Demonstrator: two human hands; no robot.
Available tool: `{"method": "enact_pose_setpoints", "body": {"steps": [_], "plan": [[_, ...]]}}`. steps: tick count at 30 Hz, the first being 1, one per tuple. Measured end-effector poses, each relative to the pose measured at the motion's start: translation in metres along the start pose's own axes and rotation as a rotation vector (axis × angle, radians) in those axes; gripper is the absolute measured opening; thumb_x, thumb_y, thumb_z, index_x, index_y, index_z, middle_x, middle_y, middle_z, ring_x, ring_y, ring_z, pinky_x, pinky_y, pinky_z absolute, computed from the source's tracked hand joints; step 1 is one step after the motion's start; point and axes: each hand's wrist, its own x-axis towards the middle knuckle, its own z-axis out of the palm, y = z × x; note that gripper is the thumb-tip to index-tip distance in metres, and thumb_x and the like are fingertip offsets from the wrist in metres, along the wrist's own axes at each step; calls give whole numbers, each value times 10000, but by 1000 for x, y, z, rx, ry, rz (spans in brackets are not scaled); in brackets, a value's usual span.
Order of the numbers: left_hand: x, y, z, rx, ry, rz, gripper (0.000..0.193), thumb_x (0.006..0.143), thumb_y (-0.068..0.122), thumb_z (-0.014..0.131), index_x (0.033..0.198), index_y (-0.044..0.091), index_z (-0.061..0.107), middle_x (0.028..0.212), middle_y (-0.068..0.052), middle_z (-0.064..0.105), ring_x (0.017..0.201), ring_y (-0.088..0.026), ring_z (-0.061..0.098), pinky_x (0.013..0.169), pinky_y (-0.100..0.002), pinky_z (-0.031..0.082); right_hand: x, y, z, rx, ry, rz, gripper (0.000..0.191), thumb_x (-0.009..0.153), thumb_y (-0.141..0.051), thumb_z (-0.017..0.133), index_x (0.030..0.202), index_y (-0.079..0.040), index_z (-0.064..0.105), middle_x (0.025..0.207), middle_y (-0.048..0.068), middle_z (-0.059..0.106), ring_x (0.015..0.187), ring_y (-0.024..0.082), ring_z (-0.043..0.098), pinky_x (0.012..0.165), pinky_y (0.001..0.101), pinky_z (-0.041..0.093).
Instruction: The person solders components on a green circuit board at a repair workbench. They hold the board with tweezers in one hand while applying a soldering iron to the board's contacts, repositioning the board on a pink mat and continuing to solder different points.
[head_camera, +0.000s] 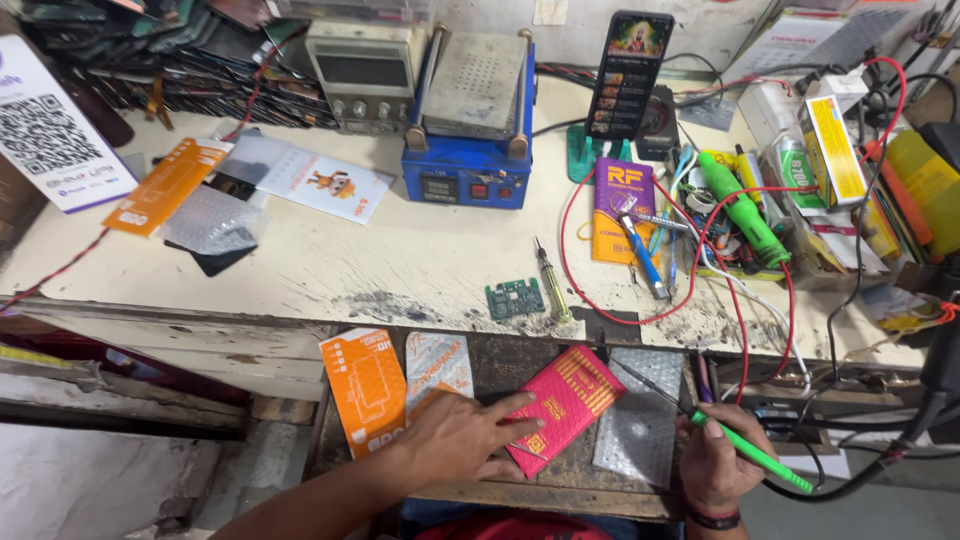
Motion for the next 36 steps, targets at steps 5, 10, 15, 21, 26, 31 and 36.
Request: {"method": "enact_pose_setpoints", "body": {"steps": [5,10,15,21,26,31,36], "plan": [[-5,9,22,59,176,-71,721,909,654,602,1415,141,569,1499,-97,514,661,-298,743,579,-417,595,-8,-2,-9,-74,0,60,232,1014,-157,682,1046,69,646,880,139,631,672,194,629,608,280,529],[-15,9,37,187,492,-89,704,853,687,642,1192,77,727,1254,-91,712,609,-211,729,501,-350,587,-10,0,-13,-19,-16,47,231,992,-168,701,1056,45,642,851,119,618,645,184,618,556,290,531],[-22,8,40,241,602,-192,664,831,689,681,1135,105,762,1178,-41,756,592,-179,712,473,-304,565,-11,0,-15,-56,13,32,230,977,-180,701,1043,29,632,949,132,632,631,179,618,528,287,527],[-28,4,45,234,650,-233,608,858,660,695,1125,118,761,1191,-8,748,587,-158,697,516,-289,571,-13,0,-18,-63,-5,39,246,1004,-196,703,1056,33,634,901,140,634,628,180,603,524,290,524],[-12,15,45,86,450,-138,630,887,620,670,1179,68,747,1290,-117,705,494,-167,688,410,-305,562,-12,-2,-14,-62,-20,31,260,1002,-212,697,1059,33,631,888,141,637,617,186,611,525,279,513],[17,31,46,87,473,-66,550,932,527,615,1272,104,709,1376,-98,671,552,-206,708,444,-322,564,-11,-5,-13,-56,-18,46,261,1002,-210,702,1064,33,628,889,143,634,628,192,626,528,285,524],[45,43,48,122,392,-38,551,944,534,608,1269,98,697,1371,-140,644,519,-229,719,402,-352,571,-11,-2,-16,-53,-9,27,254,994,-196,698,1064,39,631,932,154,637,631,189,620,530,292,528]]}}
